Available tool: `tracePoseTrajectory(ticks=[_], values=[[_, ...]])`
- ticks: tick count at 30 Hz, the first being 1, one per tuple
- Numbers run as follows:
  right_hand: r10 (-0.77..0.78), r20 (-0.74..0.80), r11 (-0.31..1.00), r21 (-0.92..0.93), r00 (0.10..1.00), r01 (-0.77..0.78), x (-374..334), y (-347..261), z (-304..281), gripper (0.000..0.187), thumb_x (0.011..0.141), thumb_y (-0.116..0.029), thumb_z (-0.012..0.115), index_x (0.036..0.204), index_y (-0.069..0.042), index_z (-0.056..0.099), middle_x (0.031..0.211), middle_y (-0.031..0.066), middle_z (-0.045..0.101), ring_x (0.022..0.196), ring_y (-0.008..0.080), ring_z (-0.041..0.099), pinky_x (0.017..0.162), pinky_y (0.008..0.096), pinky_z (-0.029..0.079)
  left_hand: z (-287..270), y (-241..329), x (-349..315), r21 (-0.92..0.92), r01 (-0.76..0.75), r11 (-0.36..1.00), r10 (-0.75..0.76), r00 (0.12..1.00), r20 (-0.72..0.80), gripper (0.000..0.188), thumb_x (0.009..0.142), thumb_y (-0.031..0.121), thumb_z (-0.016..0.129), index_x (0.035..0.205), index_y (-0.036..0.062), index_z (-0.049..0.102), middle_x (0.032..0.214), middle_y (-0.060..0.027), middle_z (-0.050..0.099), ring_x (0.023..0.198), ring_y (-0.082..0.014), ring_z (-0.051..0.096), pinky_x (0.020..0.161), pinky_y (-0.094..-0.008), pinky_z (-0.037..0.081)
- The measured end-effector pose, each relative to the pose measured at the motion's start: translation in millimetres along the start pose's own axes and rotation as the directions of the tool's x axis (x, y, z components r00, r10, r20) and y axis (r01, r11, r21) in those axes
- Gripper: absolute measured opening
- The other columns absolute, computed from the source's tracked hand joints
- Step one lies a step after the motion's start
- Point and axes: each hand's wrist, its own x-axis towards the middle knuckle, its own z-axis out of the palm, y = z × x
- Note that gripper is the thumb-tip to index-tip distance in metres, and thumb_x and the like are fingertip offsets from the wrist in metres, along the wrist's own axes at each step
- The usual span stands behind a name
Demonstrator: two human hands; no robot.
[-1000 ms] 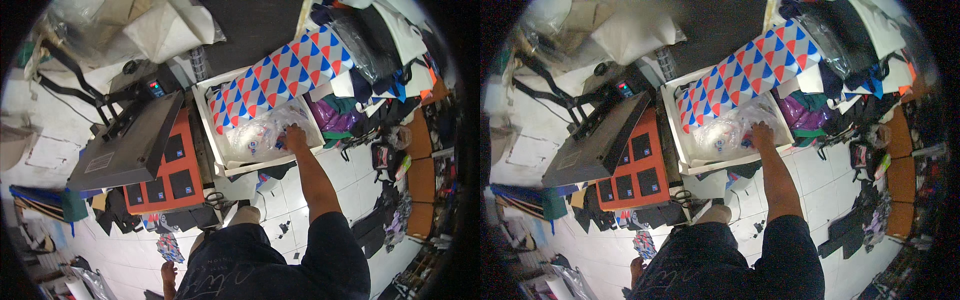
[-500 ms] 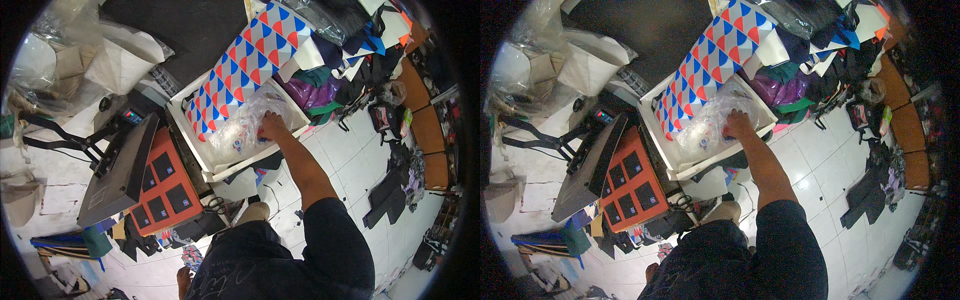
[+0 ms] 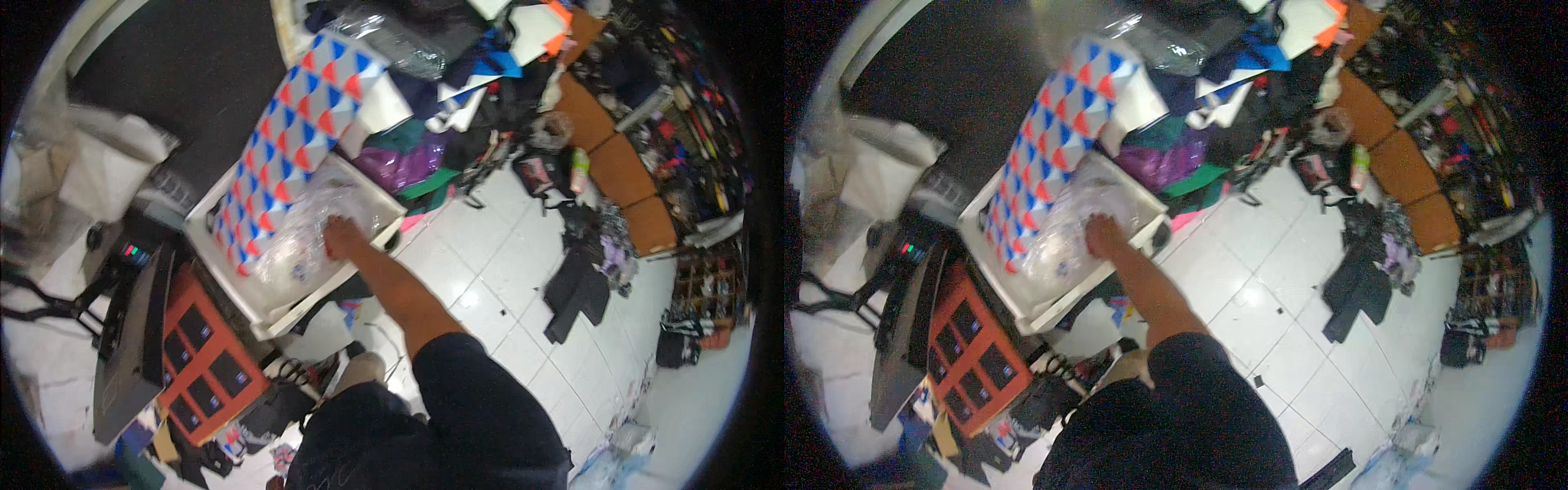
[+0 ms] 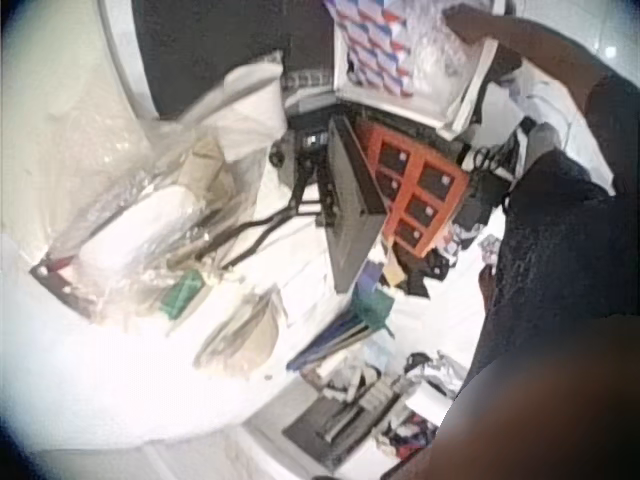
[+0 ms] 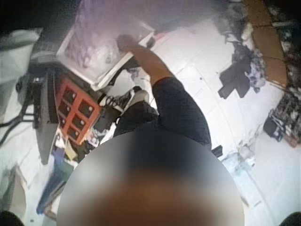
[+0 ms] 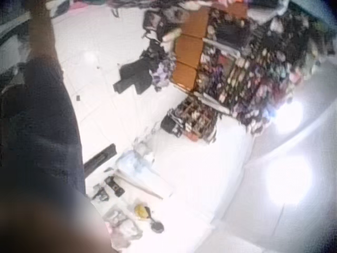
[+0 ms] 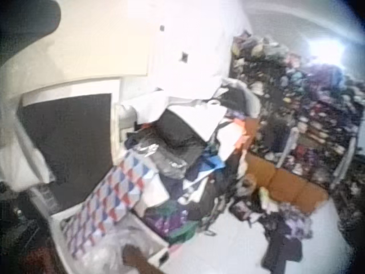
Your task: The person places small black rectangular items on a red board, then applies patterned triangular transfers to each item. They use a heat press to apply pressure and heat, then remove the finished items and repeat the process with new items.
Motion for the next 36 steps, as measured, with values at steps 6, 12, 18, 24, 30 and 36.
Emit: tracePoseTrajectory(ticks=[6, 12, 18, 24, 30, 36], values=[[-0.049, 0.208, 0.997, 0.069, 0.977, 0.035, -10, 8, -39, 0.044, 0.070, -0.030, 0.068, 0.109, -0.008, 0.064, 0.117, 0.0147, 0.061, 0.108, 0.0293, 0.060, 0.089, 0.0489, 0.047, 11, 59, 23, -0.005, -0.049, 0.999, 0.049, 0.999, 0.003, 0.017, 0.092, 0.023, 0.052, 0.090, 0.0056, 0.053, 0.079, -0.0056, 0.053, 0.061, -0.0176, 0.052, 0.054, -0.0314, 0.043], [-0.062, 0.191, 0.986, 0.165, 0.980, 0.030, -13, -10, -48, 0.031, 0.077, -0.027, 0.062, 0.097, -0.004, 0.069, 0.102, 0.0140, 0.068, 0.097, 0.0305, 0.066, 0.080, 0.0465, 0.053, 9, 74, 25, -0.058, -0.072, 0.996, 0.070, 0.996, -0.050, 0.016, 0.092, 0.023, 0.049, 0.082, 0.0097, 0.050, 0.074, -0.0028, 0.048, 0.061, -0.0153, 0.046, 0.055, -0.0301, 0.038], [-0.137, -0.018, 0.987, 0.077, 0.990, 0.138, 9, 14, -10, 0.020, 0.077, -0.014, 0.059, 0.093, -0.006, 0.069, 0.097, 0.0120, 0.069, 0.094, 0.0299, 0.066, 0.079, 0.0434, 0.055, 4, 59, -10, -0.146, -0.166, 0.975, 0.145, 0.979, -0.143, 0.020, 0.092, 0.023, 0.046, 0.074, 0.0137, 0.048, 0.068, 0.0000, 0.044, 0.060, -0.0131, 0.040, 0.055, -0.0289, 0.034], [0.122, -0.071, 0.923, 0.374, 0.990, -0.087, -7, 5, -56, 0.021, 0.080, -0.024, 0.061, 0.097, -0.014, 0.069, 0.102, 0.0155, 0.067, 0.098, 0.0319, 0.063, 0.085, 0.0425, 0.051, 39, -32, -19, -0.414, 0.153, 0.898, -0.206, 0.975, -0.087, 0.021, 0.086, 0.026, 0.055, 0.069, 0.0119, 0.053, 0.065, -0.0032, 0.051, 0.059, -0.0177, 0.049, 0.053, -0.0346, 0.039], [0.194, -0.306, 0.814, 0.581, 0.932, 0.021, -1, 36, -47, 0.017, 0.082, -0.014, 0.062, 0.096, -0.008, 0.068, 0.092, 0.0146, 0.069, 0.087, 0.0319, 0.067, 0.076, 0.0385, 0.053, 51, -79, -18, -0.203, 0.114, 0.972, -0.118, 0.993, -0.008, 0.028, 0.084, 0.032, 0.055, 0.088, 0.0051, 0.064, 0.084, -0.0126, 0.064, 0.078, -0.0279, 0.062, 0.069, -0.0400, 0.050], [0.230, -0.352, 0.837, 0.547, 0.907, 0.000, -6, 41, -64, 0.018, 0.084, -0.016, 0.061, 0.097, -0.006, 0.069, 0.092, 0.0166, 0.069, 0.086, 0.0333, 0.067, 0.075, 0.0388, 0.052, 48, -67, -34, -0.314, 0.047, 0.948, -0.083, 0.991, -0.101, 0.022, 0.087, 0.027, 0.060, 0.091, 0.0050, 0.063, 0.075, -0.0035, 0.059, 0.060, -0.0163, 0.059, 0.048, -0.0295, 0.045]])
